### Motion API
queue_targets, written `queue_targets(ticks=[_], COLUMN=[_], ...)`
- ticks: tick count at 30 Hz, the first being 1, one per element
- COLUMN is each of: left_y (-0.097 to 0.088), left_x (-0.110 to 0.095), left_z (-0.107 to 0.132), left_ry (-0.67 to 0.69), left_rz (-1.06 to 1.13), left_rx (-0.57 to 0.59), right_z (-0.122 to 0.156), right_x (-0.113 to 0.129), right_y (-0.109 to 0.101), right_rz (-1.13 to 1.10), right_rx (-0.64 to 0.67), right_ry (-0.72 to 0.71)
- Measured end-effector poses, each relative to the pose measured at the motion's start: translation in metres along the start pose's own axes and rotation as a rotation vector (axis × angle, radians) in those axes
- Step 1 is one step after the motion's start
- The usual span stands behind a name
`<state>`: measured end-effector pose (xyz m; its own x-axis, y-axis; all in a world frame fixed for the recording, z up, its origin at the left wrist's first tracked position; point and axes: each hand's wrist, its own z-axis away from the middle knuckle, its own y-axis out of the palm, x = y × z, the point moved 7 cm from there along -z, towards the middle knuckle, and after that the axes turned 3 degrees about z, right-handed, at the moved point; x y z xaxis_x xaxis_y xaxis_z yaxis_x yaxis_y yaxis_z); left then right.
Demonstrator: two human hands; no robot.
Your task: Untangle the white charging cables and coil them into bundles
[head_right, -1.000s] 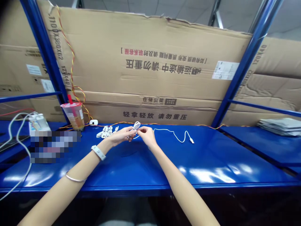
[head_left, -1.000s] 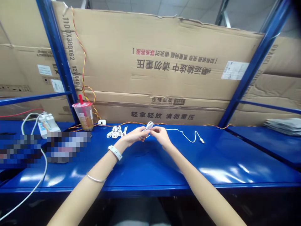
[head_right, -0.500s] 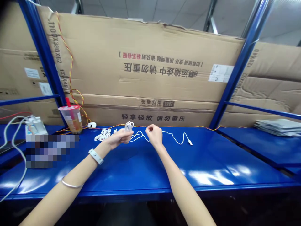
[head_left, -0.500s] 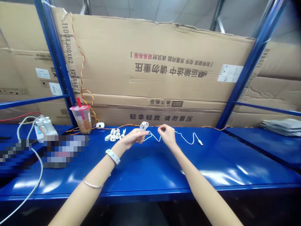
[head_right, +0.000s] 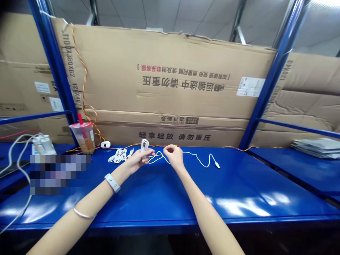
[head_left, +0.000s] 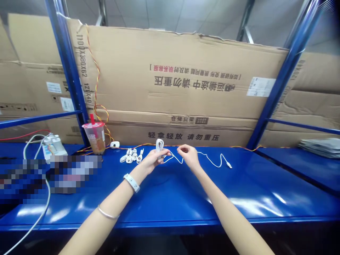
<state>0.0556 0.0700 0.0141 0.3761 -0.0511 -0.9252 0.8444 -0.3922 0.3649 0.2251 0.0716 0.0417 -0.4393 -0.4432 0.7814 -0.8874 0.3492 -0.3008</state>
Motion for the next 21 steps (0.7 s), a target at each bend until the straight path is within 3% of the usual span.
queue_targets(ticks=[4, 7, 13, 21], left_y=[-0.004, -0.003, -0.013, -0.031], left_x=[-0.006, -0.009, -0.011, -0.008], left_z=[0.001, 0.006, 0.013, 0.005], left_ry=[-0.049, -0.129, -0.252, -0.224], left_rz=[-0.027, -0.157, -0.588, -0.900], left_rx=[0.050, 0.173, 0.229, 0.115], right_z=[-0.004, -0.003, 0.000, 0.007], right_x=[-0.004, 0.006, 0.014, 0.009], right_y=[0.003, 0.000, -0.003, 0.011], right_rz=[-0.315, -0.397, -0.219, 0.020], right_rx=[0.223, 0.365, 0.495, 0.666], right_ry=[0.137, 0.107, 0.014, -0.037])
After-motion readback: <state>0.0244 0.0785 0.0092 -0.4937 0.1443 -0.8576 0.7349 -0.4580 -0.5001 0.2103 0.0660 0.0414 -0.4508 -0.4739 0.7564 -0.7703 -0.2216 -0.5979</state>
